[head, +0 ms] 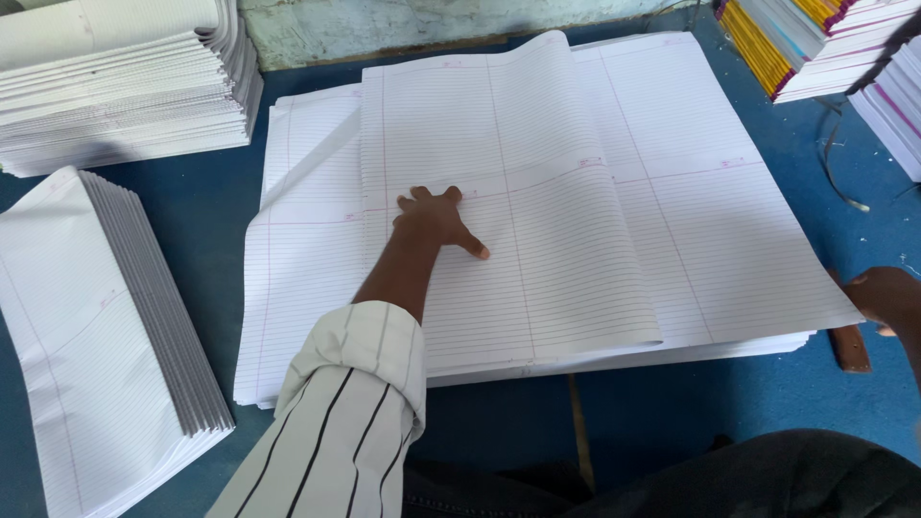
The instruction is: The person folds large lined paper sheets in half and presses the crease with a wooden block. They repeat this process for multiple sheets, stacking the folded sheets to the left.
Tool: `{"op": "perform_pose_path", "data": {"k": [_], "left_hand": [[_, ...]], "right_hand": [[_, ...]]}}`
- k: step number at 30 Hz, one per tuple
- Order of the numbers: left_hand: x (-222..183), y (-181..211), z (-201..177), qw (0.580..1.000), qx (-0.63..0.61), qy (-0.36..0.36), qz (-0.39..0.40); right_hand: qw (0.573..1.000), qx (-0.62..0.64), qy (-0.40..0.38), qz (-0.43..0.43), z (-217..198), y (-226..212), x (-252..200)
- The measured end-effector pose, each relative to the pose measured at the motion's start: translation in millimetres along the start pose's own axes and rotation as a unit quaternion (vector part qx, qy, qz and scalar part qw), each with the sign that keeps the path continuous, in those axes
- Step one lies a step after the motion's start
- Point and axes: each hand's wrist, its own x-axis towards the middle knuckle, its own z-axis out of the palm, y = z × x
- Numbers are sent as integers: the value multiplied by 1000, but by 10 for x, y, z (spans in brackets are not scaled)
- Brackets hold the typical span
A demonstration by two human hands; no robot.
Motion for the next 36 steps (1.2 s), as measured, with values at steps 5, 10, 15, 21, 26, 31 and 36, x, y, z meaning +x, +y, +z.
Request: {"op": "perform_pose_path", "data": {"k": [5,10,15,21,26,31,36], "left_hand": [[13,-24,45,1000,0,9,3],[67,-8,63,1000,3,3,-4],[58,-37,71,1000,-4,11,3],[51,-39,75,1000,-6,14,4],[55,-28,79,1000,-12,15,3],[67,-29,79,1000,-14,14,5],[70,-34,101,1000,-17,18,7]], "right_hand": [[999,12,-19,27,75,22,28],[999,19,-29,38,128,66,44],[998,32,-25,37,97,41,61],[998,59,7,-9,-134,-120,77],[989,96,57,-99,-548,-544,100],[962,45,126,-237,-893,-1166,-42],[951,40,101,-290,-930,-1778,-320]]}}
